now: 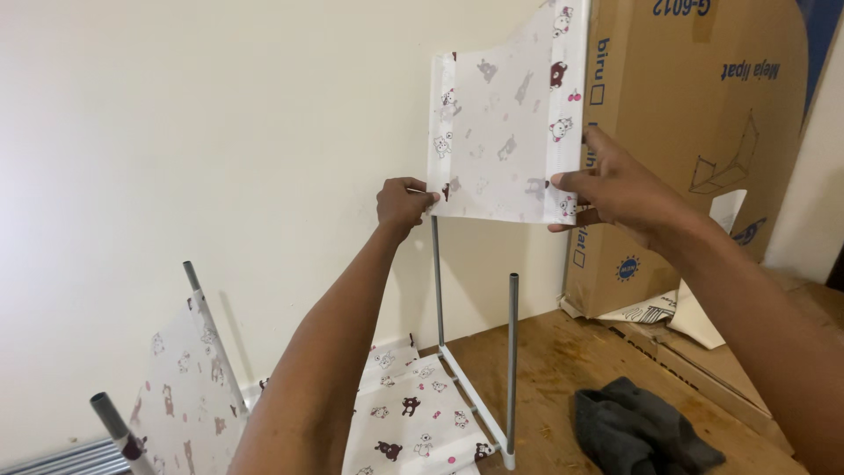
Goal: The person assembles a small fabric-covered frame by inserting metal rods into white plastic connectors and threading the fabric through the frame. The person then adds vertical support rods and secures the fabric to the frame.
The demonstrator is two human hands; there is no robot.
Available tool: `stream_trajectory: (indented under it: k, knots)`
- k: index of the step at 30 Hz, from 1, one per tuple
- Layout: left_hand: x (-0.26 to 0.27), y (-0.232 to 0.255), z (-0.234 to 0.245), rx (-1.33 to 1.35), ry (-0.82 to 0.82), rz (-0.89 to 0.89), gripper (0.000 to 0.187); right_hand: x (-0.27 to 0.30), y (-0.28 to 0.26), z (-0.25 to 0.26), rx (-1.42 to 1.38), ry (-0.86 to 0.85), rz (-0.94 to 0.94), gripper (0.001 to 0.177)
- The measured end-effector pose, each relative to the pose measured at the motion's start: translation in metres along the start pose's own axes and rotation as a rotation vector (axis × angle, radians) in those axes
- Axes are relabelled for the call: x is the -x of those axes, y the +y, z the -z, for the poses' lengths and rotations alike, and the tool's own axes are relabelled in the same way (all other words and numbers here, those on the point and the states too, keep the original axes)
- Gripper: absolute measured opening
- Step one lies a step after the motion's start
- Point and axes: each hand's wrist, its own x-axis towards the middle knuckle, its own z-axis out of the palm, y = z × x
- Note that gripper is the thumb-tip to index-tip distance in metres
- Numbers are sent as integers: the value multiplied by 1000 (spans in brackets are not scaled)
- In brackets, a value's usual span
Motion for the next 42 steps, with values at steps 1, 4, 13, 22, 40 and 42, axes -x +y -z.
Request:
stream_trajectory:
  k: [1,4,13,22,40,42]
  knots:
    - [0,-2,-3,-6,35,-17,26,-1,1,-1,20,-2,1,62]
    - [0,-7,-12,-41,82,-77,25,-4,5,-5,59,-4,3,62]
    - [-4,-19,-13,-56,131,-190,25,-3,6,-15,31,-11,35,59]
    - [1,-18,-11,73,62,-83,27,2,6,-11,10,6,26,62]
    - [12,-41,-21,-41,67,-145,22,19,28,-18,-178,-231,-33,50]
    - [11,-48,-28,-63,69,-108,20,21,28,-21,-150,-243,40,47]
